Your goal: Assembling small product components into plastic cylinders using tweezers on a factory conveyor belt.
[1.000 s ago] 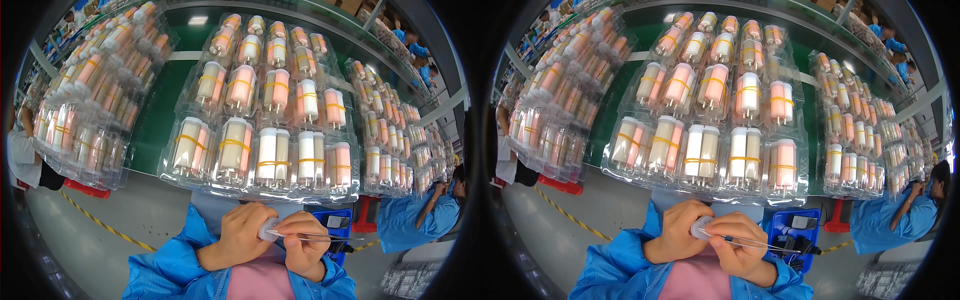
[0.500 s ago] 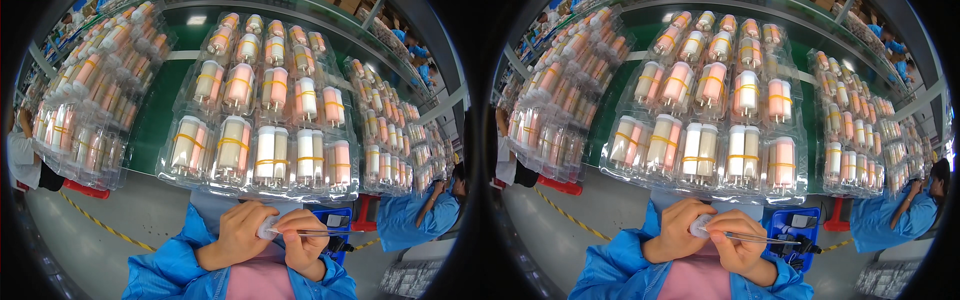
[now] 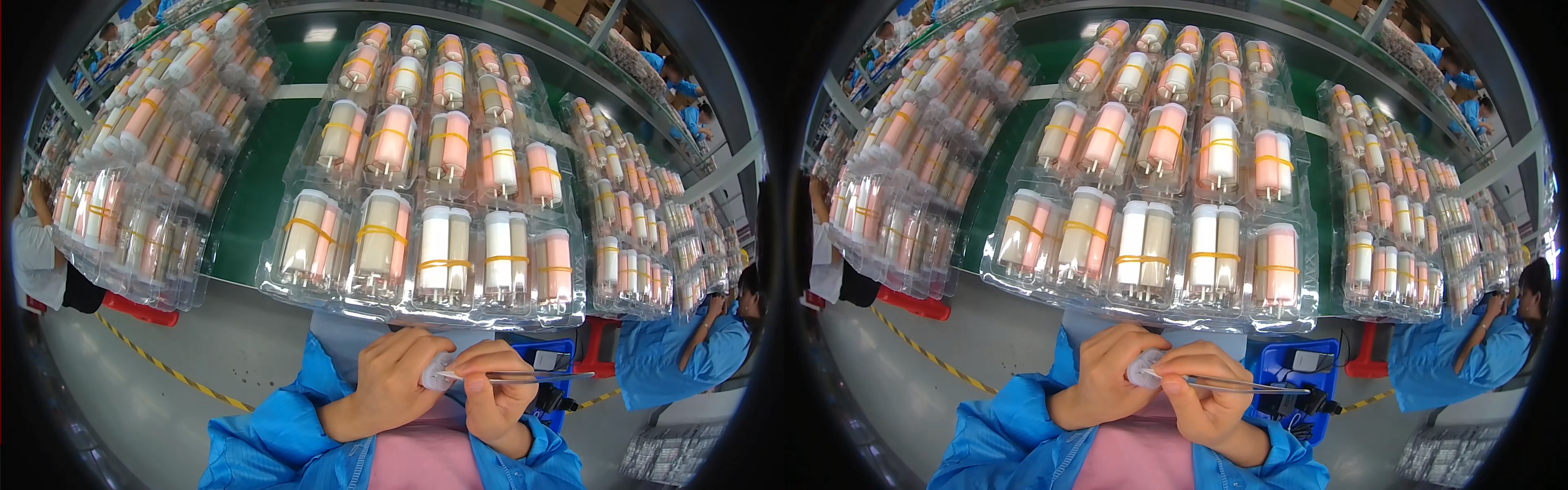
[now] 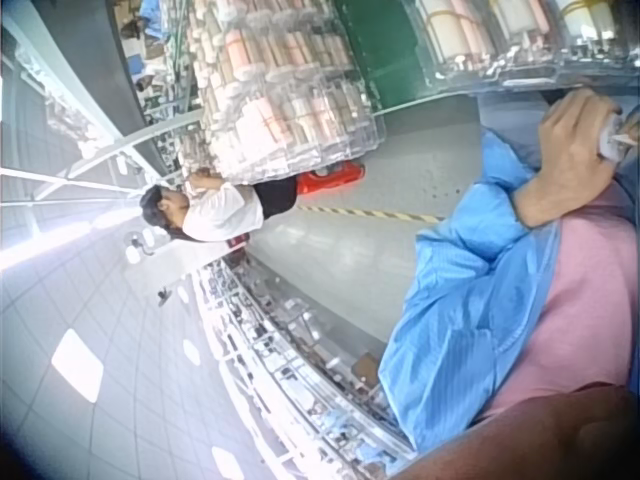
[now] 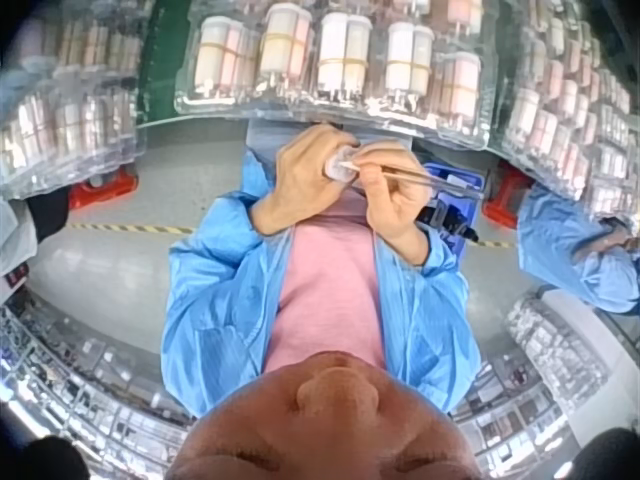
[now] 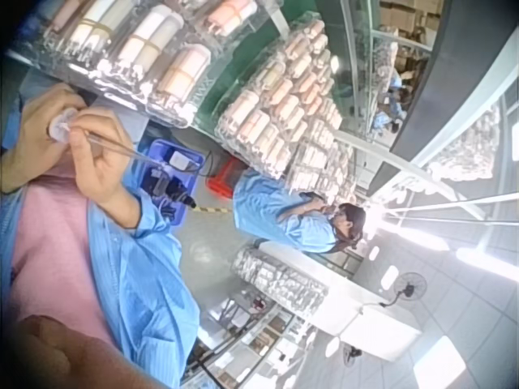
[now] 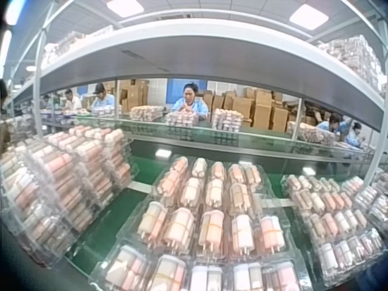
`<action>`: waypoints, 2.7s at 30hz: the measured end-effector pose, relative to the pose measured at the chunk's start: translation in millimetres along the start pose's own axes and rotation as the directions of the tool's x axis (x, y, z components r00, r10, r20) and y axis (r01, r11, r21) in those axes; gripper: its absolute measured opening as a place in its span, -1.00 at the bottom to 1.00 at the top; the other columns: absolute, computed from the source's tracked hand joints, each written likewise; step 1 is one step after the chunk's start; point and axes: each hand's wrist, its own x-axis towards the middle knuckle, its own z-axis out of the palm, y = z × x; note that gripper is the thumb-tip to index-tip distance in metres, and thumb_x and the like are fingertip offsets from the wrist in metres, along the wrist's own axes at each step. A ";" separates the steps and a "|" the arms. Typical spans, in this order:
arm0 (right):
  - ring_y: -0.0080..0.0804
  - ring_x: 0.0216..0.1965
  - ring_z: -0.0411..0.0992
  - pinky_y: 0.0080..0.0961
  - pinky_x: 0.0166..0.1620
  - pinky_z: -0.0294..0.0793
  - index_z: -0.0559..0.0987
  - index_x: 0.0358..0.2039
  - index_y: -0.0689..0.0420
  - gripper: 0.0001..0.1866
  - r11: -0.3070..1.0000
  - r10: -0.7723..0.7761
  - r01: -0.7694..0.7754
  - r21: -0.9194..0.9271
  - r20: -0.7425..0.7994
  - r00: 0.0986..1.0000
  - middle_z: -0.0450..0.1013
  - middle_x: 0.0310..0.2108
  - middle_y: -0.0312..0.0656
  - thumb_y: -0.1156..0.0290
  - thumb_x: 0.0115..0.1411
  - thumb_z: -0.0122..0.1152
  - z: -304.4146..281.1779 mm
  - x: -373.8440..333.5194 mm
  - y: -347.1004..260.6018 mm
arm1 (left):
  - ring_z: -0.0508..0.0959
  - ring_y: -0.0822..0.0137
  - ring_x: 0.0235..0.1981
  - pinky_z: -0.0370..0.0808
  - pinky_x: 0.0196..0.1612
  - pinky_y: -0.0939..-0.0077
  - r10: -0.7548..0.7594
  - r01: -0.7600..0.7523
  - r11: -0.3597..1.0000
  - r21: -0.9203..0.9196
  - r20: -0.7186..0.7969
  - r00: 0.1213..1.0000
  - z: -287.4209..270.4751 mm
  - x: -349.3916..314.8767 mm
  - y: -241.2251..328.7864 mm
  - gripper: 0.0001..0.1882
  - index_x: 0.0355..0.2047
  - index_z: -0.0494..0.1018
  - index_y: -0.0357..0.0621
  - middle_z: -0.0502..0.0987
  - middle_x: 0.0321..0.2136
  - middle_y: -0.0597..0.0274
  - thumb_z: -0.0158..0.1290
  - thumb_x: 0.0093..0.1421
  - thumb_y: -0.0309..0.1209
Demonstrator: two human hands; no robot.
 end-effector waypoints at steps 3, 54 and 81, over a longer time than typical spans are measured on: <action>-0.41 -0.49 0.46 -0.60 -0.44 0.43 0.54 -0.39 0.30 -0.90 1.000 0.008 -0.008 -0.006 -0.004 1.000 0.51 -0.45 -0.04 0.54 0.10 0.22 1.1 -0.1 -0.6 | 0.50 0.19 -0.54 0.41 -0.50 0.40 0.002 -0.002 1.000 0.008 0.005 1.000 -0.4 -0.6 -0.6 -0.74 -0.40 0.46 -0.15 0.44 -0.55 0.20 0.24 -0.14 -0.43; -0.36 -0.50 0.46 -0.56 -0.46 0.42 0.55 -0.39 0.26 -0.90 0.999 -0.009 0.012 -0.048 0.053 0.999 0.52 -0.46 -0.09 0.55 0.06 0.26 -1.6 -0.8 -4.1 | 0.48 0.21 -0.59 0.37 -0.55 0.41 0.048 -0.048 0.999 0.020 -0.005 0.999 -1.4 -2.0 0.3 -0.76 -0.44 0.46 -0.16 0.44 -0.58 0.20 0.24 -0.16 -0.47; -0.37 -0.41 0.47 -0.59 -0.37 0.43 0.54 -0.35 0.33 -0.89 0.985 0.067 -0.055 0.166 -0.071 0.995 0.51 -0.37 0.01 0.54 0.13 0.18 -2.2 -5.1 -1.5 | 0.49 0.19 -0.62 0.40 -0.56 0.44 0.040 -0.039 0.997 -0.061 0.017 0.999 -5.1 -1.1 4.8 -0.72 -0.47 0.46 -0.22 0.47 -0.59 0.11 0.31 -0.22 -0.53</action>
